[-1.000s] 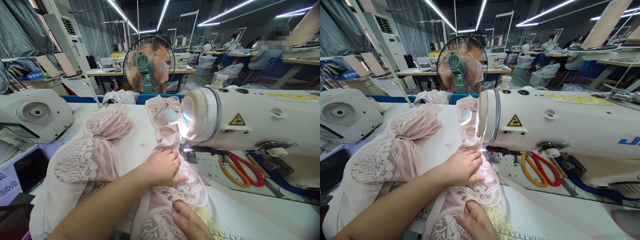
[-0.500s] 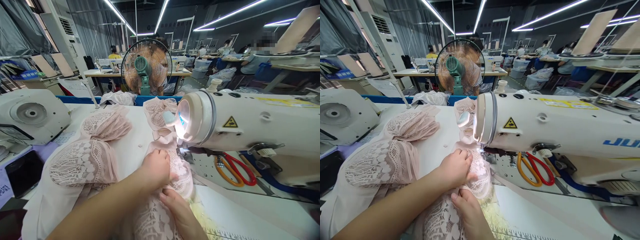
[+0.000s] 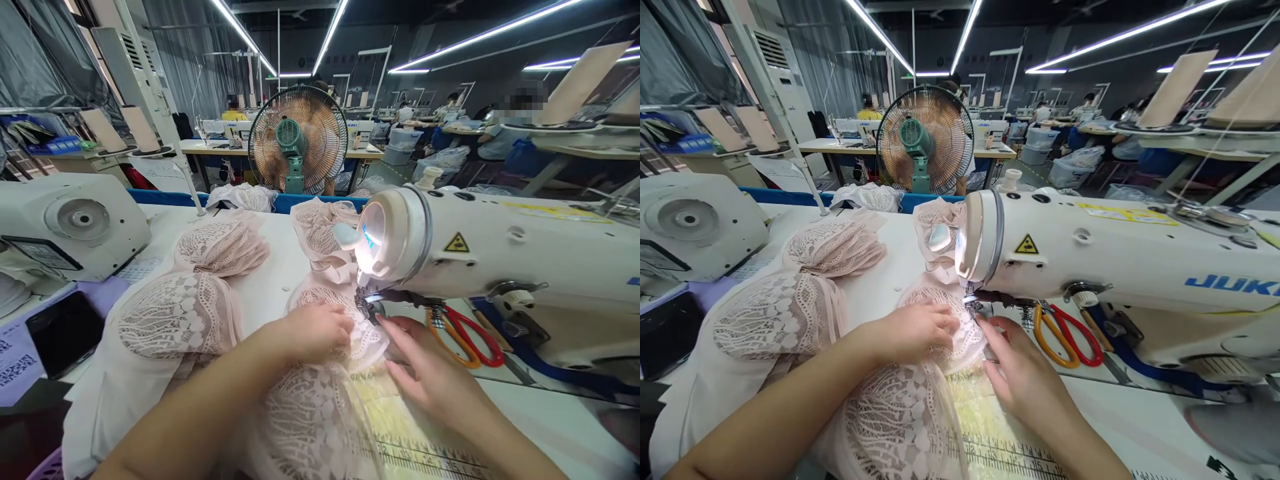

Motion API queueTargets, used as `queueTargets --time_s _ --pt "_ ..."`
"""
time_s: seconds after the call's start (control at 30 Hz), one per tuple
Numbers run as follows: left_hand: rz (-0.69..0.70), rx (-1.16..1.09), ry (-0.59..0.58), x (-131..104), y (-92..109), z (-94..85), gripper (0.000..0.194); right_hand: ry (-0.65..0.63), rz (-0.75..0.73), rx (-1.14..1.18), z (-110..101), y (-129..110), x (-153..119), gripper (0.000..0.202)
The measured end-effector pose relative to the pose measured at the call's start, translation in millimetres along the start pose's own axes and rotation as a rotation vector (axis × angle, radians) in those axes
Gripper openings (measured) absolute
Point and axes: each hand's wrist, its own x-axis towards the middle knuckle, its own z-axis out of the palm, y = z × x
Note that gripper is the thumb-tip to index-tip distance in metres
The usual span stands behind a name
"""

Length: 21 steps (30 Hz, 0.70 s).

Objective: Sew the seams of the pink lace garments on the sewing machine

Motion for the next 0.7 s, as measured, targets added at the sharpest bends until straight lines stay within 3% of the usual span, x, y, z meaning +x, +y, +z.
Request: queueTargets --time_s 0.1,0.23,0.37,0.47,0.57,0.7 --pt "-0.006 -0.017 0.040 3 13 2.6 0.007 0.018 -0.148 -0.191 5 12 6 0.038" --pt "-0.056 0.027 0.059 1 17 1.5 0.028 -0.009 -0.212 -0.200 2 4 4 0.026" --pt "-0.130 0.123 -0.010 0 18 -2.8 0.032 -0.063 -0.212 -0.177 3 -3 -5 0.027" --pt "-0.169 0.143 0.026 1 22 -1.7 0.039 -0.087 -0.199 -0.161 8 -6 -9 0.027" --pt "-0.156 0.167 0.095 5 25 5.7 0.051 -0.118 -0.198 -0.174 13 -9 -7 0.025" --pt "-0.079 0.137 0.114 10 22 18.6 0.048 -0.136 -0.239 -0.180 11 -9 -2 0.023"
